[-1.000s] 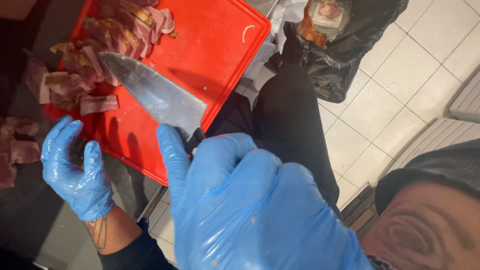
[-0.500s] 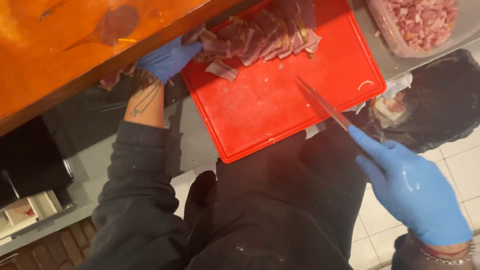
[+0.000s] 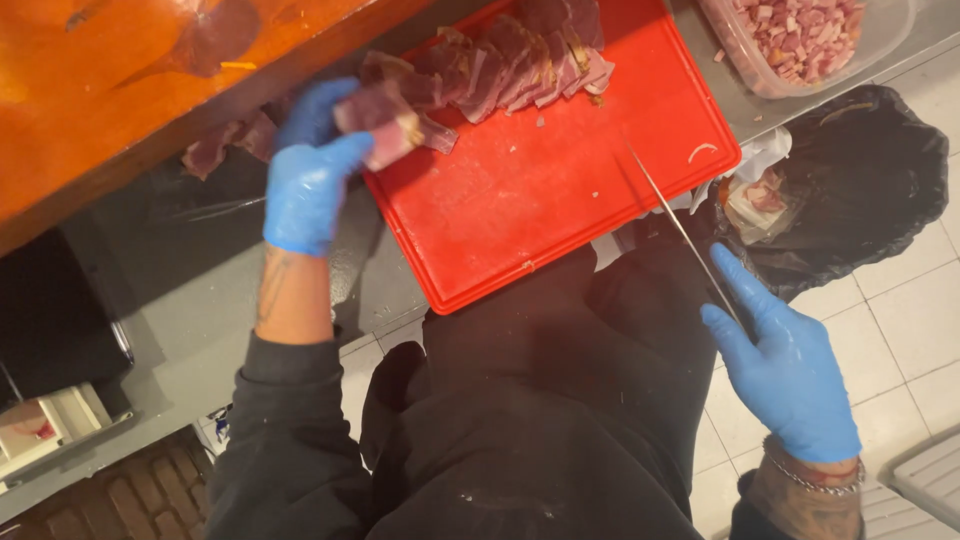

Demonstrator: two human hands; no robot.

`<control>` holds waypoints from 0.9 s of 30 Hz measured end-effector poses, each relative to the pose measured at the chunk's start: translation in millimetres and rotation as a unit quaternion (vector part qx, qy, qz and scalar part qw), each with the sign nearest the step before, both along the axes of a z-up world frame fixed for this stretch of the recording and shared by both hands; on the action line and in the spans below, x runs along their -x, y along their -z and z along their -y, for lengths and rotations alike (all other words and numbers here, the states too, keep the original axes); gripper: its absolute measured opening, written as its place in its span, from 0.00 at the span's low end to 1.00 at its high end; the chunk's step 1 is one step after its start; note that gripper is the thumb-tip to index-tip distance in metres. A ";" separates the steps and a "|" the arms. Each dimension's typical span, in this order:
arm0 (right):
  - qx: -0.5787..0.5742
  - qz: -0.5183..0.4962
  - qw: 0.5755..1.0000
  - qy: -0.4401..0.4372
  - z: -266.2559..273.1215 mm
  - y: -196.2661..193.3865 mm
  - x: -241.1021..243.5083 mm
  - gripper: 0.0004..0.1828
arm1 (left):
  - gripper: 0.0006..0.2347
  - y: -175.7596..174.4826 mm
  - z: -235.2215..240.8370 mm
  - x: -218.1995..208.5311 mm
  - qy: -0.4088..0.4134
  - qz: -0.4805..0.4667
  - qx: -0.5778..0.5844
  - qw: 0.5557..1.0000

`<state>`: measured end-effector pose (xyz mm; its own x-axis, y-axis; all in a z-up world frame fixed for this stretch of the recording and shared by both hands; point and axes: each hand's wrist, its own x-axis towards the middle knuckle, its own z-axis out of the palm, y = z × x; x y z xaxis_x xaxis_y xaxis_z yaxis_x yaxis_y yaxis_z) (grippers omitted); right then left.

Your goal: Dicing processed meat into small cubes using a kitchen knife on a cutting board.

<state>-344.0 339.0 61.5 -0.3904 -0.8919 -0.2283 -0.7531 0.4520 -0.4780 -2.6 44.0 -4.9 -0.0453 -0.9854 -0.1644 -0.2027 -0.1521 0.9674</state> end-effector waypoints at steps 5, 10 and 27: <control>0.042 0.036 0.998 -0.011 8.2 7.0 -18.8 0.33 | 0.24 31.3 -81.2 51.9 0.167 -0.105 -0.036 0.980; 0.022 0.078 0.997 0.003 9.8 -4.0 -38.6 0.32 | 0.23 17.5 -85.2 46.1 0.206 0.235 0.185 0.932; -0.020 0.150 0.988 0.032 -6.6 9.6 -47.4 0.29 | 0.30 10.4 -70.8 49.8 0.342 0.426 0.321 0.774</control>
<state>-296.6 345.6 51.9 -0.3557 -0.8551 -0.3771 -0.5485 0.5177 -0.6566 -52.4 114.8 -15.3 -0.7365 -0.6702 0.0915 -0.6294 0.7286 0.2703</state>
